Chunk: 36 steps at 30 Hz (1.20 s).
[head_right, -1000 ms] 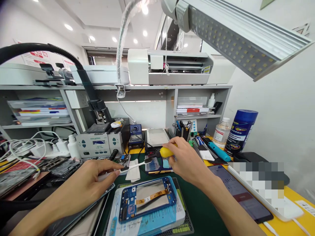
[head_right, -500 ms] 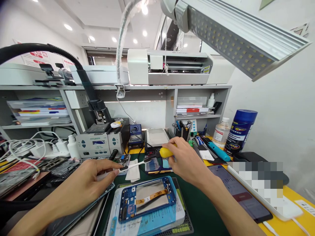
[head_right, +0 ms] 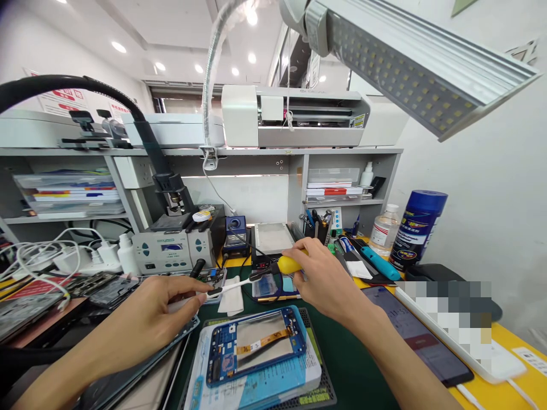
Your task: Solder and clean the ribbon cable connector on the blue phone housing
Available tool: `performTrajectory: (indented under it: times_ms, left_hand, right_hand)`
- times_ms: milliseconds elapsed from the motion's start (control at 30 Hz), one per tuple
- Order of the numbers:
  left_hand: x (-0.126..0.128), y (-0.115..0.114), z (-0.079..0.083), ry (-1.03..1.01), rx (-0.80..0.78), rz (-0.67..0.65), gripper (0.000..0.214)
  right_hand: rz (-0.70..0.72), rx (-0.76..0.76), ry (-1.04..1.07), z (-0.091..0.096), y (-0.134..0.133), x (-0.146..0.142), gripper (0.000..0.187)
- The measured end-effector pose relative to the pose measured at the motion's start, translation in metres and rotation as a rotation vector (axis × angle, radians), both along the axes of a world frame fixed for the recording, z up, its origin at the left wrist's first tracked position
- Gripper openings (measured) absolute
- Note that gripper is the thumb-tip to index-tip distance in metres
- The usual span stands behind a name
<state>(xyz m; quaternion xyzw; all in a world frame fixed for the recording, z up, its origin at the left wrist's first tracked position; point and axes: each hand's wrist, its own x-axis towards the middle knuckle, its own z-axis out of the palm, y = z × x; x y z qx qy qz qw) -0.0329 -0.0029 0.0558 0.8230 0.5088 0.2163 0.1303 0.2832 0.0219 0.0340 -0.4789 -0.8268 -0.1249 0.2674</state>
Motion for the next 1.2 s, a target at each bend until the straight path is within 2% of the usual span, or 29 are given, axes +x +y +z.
performTrajectory:
  times_ms: [533,900,1200]
  left_hand:
    - [0.0014,-0.0060,0.0085,-0.035,-0.062,0.023,0.034]
    - [-0.0031,-0.0006,0.0011,-0.044,-0.059,0.034,0.037]
    - [-0.0003,-0.0046,0.0093,-0.043,-0.081,0.034,0.035]
  right_hand:
    - [-0.007,0.016,-0.001,0.0017,0.0000,0.0014,0.035]
    - [-0.017,0.025,0.002,0.0025,0.0018,0.0052,0.029]
    - [-0.033,0.039,-0.004,0.0014,0.0029,0.0097,0.028]
